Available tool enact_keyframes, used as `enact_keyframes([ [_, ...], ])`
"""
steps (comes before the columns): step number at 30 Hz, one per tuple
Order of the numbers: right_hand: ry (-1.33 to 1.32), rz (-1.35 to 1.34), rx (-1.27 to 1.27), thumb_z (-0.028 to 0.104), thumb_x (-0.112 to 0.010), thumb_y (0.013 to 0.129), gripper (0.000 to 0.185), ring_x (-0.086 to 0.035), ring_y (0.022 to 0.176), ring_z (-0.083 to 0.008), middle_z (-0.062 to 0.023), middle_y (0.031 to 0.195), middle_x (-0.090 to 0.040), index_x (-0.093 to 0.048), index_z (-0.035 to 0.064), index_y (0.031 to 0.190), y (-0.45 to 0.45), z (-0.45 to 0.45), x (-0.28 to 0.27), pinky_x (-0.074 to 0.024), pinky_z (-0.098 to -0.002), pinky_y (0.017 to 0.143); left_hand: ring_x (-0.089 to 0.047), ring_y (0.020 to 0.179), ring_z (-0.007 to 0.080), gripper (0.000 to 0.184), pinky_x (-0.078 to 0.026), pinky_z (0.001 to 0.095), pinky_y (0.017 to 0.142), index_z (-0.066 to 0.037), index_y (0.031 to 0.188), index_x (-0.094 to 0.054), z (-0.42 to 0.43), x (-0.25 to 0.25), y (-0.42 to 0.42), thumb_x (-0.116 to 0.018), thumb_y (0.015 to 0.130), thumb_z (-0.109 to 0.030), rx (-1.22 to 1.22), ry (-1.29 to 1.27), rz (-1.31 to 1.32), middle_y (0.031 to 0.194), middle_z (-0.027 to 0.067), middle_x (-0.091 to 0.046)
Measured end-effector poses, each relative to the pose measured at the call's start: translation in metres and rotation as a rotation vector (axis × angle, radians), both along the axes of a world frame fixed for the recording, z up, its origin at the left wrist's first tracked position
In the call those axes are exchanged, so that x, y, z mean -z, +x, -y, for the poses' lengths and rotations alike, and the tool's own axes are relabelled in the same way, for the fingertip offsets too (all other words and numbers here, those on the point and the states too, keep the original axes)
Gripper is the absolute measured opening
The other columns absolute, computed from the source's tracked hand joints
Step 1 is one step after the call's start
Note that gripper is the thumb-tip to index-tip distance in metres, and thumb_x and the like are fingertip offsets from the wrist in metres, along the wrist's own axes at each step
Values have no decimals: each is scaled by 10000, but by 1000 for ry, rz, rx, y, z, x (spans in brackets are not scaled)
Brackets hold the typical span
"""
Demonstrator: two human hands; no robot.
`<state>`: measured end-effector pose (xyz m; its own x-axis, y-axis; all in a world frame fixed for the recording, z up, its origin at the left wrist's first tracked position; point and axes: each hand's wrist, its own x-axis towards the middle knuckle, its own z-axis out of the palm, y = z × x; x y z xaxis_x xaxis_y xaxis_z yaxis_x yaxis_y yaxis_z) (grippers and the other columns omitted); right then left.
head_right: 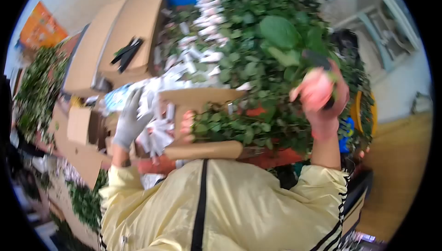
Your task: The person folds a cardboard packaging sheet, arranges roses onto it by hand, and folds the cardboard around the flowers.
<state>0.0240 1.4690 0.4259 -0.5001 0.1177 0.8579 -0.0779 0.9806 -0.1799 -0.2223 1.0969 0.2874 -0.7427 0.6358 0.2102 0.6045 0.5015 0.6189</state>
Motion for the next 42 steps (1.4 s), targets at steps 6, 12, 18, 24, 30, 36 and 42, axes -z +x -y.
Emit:
enact_keyframes([
  [6,200,-323,582,144,-541,769,275,-601,853,-313,-192,910,-638,-563,-48,966,39,-189,-201,-445,-365,800,-536,1072,247,571,-437,346,911,28,1319,-382,26,13,13,-561,785,-64,-48,211,525,1304,158,-458],
  [12,278,-1010,301,-40,-524,719,185,-636,735,-223,-135,865,-652,-606,-59,883,107,-163,-265,-524,-301,661,-547,1049,230,539,-440,339,895,69,1276,-416,32,13,22,-604,856,-212,4,393,632,1209,179,-533],
  [18,43,-140,90,84,-616,707,329,-605,844,-241,-114,1006,-591,-557,28,1025,15,-8,-49,-507,-333,684,-571,997,218,435,-442,326,878,70,1202,-496,13,-32,34,-579,855,-178,42,507,463,1100,160,-590],
  [24,187,166,-147,92,-671,587,520,-600,825,-362,-200,1135,-521,-494,54,1074,-21,46,33,-510,-423,638,-606,915,206,399,-478,331,852,62,1173,-517,-1,-88,54,-482,783,-11,206,605,239,1031,146,-609],
  [30,87,-10,-140,369,-738,624,570,-611,808,-321,-132,922,-616,-553,8,1025,-33,65,7,-507,-399,710,-596,832,214,688,-507,316,682,13,1217,-493,-79,-148,77,-733,576,-59,533,512,-240,1173,209,-532],
  [36,27,-39,-160,263,-675,599,504,-612,859,-329,-150,996,-611,-577,-1,1017,-31,74,4,-505,-391,737,-580,848,330,523,-476,384,711,16,1043,-584,-148,-184,100,-736,552,-85,719,687,-226,1004,178,-583],
  [42,111,272,-59,79,-657,600,477,-606,853,-331,-154,1122,-556,-553,68,1065,-13,60,-7,-513,-379,685,-614,817,312,482,-484,366,712,-3,1065,-591,-143,-175,100,-713,602,-56,822,609,-125,908,147,-620],
])
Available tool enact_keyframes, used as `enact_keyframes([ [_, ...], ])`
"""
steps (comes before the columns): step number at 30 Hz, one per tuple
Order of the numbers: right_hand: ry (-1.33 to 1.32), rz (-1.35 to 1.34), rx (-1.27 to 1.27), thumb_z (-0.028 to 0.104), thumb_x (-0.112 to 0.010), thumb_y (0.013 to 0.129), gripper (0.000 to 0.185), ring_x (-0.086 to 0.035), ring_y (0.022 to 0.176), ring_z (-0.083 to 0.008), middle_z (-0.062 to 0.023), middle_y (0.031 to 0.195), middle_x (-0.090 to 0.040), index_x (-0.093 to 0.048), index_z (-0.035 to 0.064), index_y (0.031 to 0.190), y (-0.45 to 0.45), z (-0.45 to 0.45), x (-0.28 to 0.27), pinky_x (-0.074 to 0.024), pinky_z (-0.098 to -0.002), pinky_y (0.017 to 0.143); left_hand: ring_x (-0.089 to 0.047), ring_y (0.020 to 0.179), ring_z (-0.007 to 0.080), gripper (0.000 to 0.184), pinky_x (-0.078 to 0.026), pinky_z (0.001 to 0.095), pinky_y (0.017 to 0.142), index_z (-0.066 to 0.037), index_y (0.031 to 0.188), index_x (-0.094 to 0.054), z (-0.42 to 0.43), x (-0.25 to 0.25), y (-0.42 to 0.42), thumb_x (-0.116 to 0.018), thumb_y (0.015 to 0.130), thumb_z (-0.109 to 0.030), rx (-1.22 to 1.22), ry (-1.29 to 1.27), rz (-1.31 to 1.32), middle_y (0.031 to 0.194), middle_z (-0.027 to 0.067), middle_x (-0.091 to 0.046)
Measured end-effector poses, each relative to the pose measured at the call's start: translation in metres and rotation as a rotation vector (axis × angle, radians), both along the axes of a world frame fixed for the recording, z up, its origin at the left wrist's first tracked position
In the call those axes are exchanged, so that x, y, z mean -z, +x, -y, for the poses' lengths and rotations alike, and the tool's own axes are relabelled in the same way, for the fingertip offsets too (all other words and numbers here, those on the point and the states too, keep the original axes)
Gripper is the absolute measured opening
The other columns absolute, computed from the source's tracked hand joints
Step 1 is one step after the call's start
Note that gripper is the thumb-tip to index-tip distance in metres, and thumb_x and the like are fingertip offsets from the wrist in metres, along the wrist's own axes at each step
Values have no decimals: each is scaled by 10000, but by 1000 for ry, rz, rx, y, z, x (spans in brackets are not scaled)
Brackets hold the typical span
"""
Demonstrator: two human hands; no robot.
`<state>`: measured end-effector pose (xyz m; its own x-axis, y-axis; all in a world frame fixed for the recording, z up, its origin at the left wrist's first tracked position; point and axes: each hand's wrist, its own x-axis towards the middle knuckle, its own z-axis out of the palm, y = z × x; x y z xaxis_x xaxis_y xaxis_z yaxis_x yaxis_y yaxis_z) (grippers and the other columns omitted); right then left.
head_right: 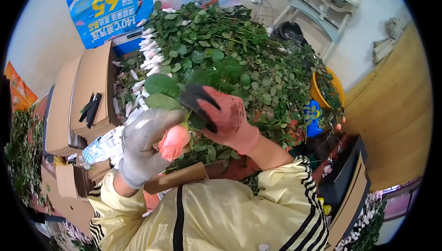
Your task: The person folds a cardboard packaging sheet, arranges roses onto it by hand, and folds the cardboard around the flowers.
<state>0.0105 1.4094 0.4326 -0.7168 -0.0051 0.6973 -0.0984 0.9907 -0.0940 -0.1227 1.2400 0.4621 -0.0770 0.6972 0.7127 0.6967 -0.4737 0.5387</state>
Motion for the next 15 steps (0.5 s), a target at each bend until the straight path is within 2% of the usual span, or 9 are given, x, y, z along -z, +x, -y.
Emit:
enact_keyframes([
  [1,91,95,-11,78,-659,601,481,-604,842,-325,-156,1124,-549,-545,68,1069,2,-6,-5,-511,-376,684,-607,822,325,534,-491,368,717,-3,1102,-572,-2,3,1,-698,584,-33,1,41,-20,926,160,-607],
  [3,363,-13,169,77,-638,616,439,-600,822,-310,-156,1068,-567,-558,80,1048,19,-13,-27,-498,-376,690,-614,821,306,515,-495,366,719,-3,1110,-571,-1,7,8,-686,609,-29,-62,42,57,934,148,-614],
  [6,-57,-190,586,122,-562,769,307,-577,839,-304,-153,985,-592,-557,4,1052,60,-87,-65,-470,-370,773,-622,839,266,469,-501,363,734,3,1127,-565,14,22,-4,-659,669,-36,-101,13,198,942,133,-629],
  [8,-81,-898,382,43,-536,834,319,-556,887,-177,-80,1058,-591,-540,-7,1149,92,-106,-115,-451,-322,820,-621,870,231,408,-500,360,757,14,1127,-570,43,43,-28,-631,733,-73,-46,-192,342,945,137,-642],
  [9,161,-1097,289,67,-549,822,340,-562,888,-195,-100,1082,-588,-548,-19,1151,115,-112,-143,-459,-307,814,-618,883,218,378,-498,358,766,20,1117,-580,59,56,-44,-618,761,-101,-34,-366,430,949,144,-646],
  [11,93,-1013,217,161,-495,864,352,-577,859,-252,-171,1102,-564,-527,-36,1154,107,-75,-151,-502,-359,704,-623,842,212,319,-498,339,750,19,1067,-615,80,82,-69,-591,788,-133,-83,-468,442,924,148,-654],
  [12,57,-973,184,208,-467,886,373,-584,844,-280,-206,1111,-553,-517,-45,1155,103,-56,-154,-524,-385,649,-605,745,174,310,-488,306,676,10,1057,-623,86,98,-79,-579,785,-133,-107,-477,364,884,120,-653],
  [13,119,-754,206,189,-488,858,346,-587,845,-282,-198,1095,-557,-533,-30,1123,87,-52,-138,-519,-386,662,-587,648,136,303,-479,273,601,1,1047,-631,93,112,-90,-568,783,-132,-148,-499,293,843,91,-651],
  [15,249,-319,171,151,-529,803,298,-592,846,-286,-181,1062,-566,-565,0,1058,51,-40,-106,-507,-387,686,-595,670,133,286,-485,274,616,6,1028,-635,107,124,-107,-578,796,-151,-118,-816,350,829,100,-660],
])
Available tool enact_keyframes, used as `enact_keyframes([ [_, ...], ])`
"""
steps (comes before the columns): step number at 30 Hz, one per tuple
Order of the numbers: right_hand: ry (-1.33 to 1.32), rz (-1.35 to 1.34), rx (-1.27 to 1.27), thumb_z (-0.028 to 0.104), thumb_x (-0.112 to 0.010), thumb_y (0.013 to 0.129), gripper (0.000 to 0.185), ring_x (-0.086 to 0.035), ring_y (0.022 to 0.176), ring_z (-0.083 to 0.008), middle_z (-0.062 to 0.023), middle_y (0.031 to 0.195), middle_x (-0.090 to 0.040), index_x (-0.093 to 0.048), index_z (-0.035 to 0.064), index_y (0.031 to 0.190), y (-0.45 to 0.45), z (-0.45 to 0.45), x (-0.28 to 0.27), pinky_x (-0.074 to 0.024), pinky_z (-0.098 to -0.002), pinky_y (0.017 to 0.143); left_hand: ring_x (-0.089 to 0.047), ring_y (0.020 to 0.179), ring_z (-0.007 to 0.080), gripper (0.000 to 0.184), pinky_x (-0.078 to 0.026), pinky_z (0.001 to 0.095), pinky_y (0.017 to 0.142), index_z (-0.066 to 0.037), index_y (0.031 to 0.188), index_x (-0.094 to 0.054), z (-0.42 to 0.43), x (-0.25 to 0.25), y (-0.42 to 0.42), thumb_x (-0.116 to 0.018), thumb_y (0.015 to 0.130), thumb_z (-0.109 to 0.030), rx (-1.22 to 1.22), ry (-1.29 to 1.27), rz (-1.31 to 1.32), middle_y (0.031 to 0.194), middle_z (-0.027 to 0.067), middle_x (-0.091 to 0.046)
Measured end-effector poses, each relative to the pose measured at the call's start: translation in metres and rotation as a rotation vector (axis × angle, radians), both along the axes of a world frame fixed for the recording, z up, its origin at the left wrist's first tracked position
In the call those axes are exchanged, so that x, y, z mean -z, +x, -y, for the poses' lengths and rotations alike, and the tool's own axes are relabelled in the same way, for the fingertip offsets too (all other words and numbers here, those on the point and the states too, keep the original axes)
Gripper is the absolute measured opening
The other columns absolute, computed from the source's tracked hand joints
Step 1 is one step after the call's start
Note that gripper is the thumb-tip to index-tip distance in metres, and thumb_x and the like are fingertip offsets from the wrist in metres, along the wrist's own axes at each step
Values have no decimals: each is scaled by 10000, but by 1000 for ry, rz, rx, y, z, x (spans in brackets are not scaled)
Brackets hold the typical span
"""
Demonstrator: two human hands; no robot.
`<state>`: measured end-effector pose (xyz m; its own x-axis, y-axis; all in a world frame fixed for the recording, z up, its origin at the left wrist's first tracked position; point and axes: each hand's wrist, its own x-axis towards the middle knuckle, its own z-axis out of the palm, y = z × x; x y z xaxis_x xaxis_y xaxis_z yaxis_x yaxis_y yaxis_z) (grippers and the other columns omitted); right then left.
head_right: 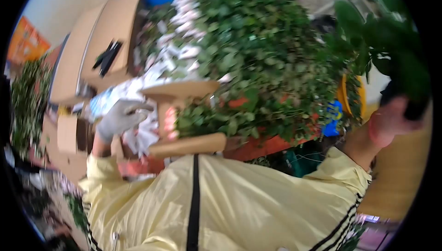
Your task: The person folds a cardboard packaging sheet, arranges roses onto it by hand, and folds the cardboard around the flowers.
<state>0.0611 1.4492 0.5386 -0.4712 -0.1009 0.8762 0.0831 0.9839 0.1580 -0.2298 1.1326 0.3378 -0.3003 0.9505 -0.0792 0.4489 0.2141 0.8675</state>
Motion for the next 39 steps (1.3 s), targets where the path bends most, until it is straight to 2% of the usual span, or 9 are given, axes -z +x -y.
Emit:
enact_keyframes([
  [5,416,891,46,141,-579,752,215,-577,909,-260,-108,1036,-578,-605,91,960,-63,69,67,-476,-359,747,-604,948,307,343,-460,359,850,-52,1093,-613,5,55,17,-550,816,-244,62,-119,-129,1036,156,-633],
  [8,346,1278,-19,165,-523,774,262,-568,877,-233,-108,973,-569,-566,83,1019,-98,97,135,-462,-333,709,-617,844,319,277,-485,376,742,-53,1023,-631,-12,108,29,-576,817,-230,54,264,-442,944,165,-646],
  [10,278,1401,-10,182,-486,789,294,-562,856,-214,-108,932,-563,-541,78,1059,-115,102,185,-453,-315,684,-603,814,345,316,-480,411,716,-68,1027,-604,-22,104,33,-545,841,-316,76,9,-390,906,171,-630],
  [13,311,1349,-2,196,-465,797,332,-567,860,-220,-114,955,-563,-528,86,1104,-130,89,262,-450,-313,682,-609,846,329,499,-476,425,717,-113,1141,-554,-36,114,35,-450,857,-510,322,-453,-522,1005,168,-603],
  [21,99,998,-277,182,-428,827,363,-587,825,-215,-119,1119,-524,-535,173,1173,-134,60,353,-451,-326,684,-598,999,291,543,-475,402,812,-129,1304,-446,-19,132,49,-459,865,-448,195,-324,-443,1414,86,-354],
  [32,-173,1038,-166,220,-439,872,260,-573,842,-249,-129,1098,-564,-586,139,1070,-148,82,362,-433,-348,747,-608,984,278,560,-486,407,776,-131,1340,-395,-22,136,51,-451,871,-431,220,-363,-489,1447,71,-301],
  [34,-426,910,-455,205,-450,854,257,-582,835,-249,-137,1110,-552,-584,104,1049,-145,72,384,-436,-358,744,-611,974,279,558,-486,408,772,-128,1338,-398,-20,141,52,-453,871,-429,215,-343,-487,1444,73,-307],
  [36,121,1221,-156,196,-483,813,363,-546,953,-216,-111,1148,-524,-500,82,1157,-150,92,307,-424,-320,803,-614,964,280,557,-485,408,768,-125,1335,-401,-20,141,52,-455,871,-427,195,-320,-486,1440,75,-312],
  [39,7,1316,-174,186,-496,777,400,-578,902,-228,-115,1156,-518,-497,86,1165,-156,97,309,-444,-351,766,-614,956,282,552,-482,406,769,-118,1330,-407,-20,136,53,-462,869,-418,194,-371,-472,1433,81,-322],
])
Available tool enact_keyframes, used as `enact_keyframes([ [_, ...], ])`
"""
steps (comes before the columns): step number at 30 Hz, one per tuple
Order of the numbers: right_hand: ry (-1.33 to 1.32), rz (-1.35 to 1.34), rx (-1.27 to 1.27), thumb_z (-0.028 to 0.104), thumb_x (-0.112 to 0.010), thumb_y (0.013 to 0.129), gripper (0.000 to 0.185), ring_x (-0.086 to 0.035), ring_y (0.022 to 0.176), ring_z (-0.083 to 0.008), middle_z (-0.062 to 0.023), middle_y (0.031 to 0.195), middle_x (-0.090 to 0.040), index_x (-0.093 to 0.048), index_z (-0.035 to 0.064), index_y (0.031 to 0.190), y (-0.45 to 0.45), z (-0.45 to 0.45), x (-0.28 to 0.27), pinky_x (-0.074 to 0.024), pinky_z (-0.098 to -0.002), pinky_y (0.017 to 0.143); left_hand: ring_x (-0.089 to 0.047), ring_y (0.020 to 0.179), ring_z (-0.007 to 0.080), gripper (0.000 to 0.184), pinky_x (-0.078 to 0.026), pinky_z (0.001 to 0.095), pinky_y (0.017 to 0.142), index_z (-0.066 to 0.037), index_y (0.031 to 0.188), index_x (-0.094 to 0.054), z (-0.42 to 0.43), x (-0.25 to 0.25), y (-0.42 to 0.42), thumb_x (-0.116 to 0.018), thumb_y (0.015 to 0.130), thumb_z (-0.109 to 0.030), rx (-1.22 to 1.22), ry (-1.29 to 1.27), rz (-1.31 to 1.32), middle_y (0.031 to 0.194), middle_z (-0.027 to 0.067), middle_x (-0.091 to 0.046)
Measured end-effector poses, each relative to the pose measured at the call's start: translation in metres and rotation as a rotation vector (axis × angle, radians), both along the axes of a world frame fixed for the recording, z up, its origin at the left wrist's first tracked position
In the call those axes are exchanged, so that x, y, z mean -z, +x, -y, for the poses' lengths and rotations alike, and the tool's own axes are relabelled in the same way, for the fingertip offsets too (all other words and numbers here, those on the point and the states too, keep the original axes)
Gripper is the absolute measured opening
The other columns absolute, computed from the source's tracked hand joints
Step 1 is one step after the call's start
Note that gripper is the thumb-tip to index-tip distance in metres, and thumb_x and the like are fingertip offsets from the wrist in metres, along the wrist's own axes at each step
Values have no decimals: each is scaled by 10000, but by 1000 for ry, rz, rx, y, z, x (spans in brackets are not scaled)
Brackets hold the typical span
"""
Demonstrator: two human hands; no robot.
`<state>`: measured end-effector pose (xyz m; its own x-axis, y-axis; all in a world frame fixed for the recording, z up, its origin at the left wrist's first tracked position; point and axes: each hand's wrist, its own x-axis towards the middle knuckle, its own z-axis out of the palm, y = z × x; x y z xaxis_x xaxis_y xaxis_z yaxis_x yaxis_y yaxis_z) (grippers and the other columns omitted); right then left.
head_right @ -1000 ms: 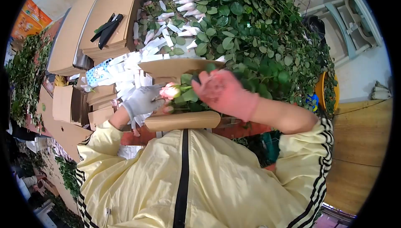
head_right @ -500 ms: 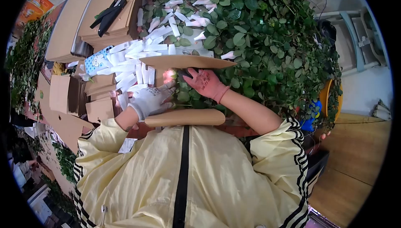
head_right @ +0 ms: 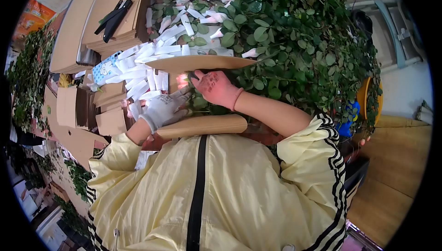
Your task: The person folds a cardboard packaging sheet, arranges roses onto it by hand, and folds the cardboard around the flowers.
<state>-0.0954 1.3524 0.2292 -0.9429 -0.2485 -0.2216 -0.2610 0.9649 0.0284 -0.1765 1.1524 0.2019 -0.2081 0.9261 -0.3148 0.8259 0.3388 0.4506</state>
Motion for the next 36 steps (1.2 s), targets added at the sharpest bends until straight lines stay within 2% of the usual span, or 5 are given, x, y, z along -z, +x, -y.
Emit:
enact_keyframes([
  [12,-115,-103,-63,161,-436,797,425,-594,911,-244,-122,1237,-497,-506,110,1214,4,-14,40,-439,-417,805,-573,1047,277,494,-478,391,807,-129,1275,-481,-2,3,-8,-485,868,-409,-14,58,0,1399,90,-374],
  [14,-128,-102,-58,161,-437,798,428,-595,910,-247,-126,1237,-496,-507,107,1217,5,-9,32,-442,-415,801,-593,986,294,399,-478,393,795,-119,1192,-562,4,5,-22,-514,863,-338,-5,443,102,1222,114,-544],
  [18,-75,-45,-31,181,-459,789,428,-587,897,-256,-121,1252,-485,-518,96,1204,7,-10,44,-447,-385,793,-619,837,306,340,-474,410,748,-152,1158,-596,13,-18,-28,-524,850,-278,-252,237,282,944,124,-651],
  [25,-210,-302,36,265,-526,781,378,-595,857,-269,-137,1209,-488,-562,108,1124,8,-11,28,-463,-378,733,-629,828,310,378,-488,383,724,-159,1192,-572,9,-10,-17,-536,838,-286,-203,24,188,937,136,-651],
  [36,-1,-37,-127,330,-560,765,268,-587,864,-255,-105,951,-565,-570,98,900,-15,-3,20,-446,-405,719,-637,797,302,381,-492,344,715,-113,1171,-585,17,-1,-9,-522,813,-227,-336,56,339,952,168,-641],
])
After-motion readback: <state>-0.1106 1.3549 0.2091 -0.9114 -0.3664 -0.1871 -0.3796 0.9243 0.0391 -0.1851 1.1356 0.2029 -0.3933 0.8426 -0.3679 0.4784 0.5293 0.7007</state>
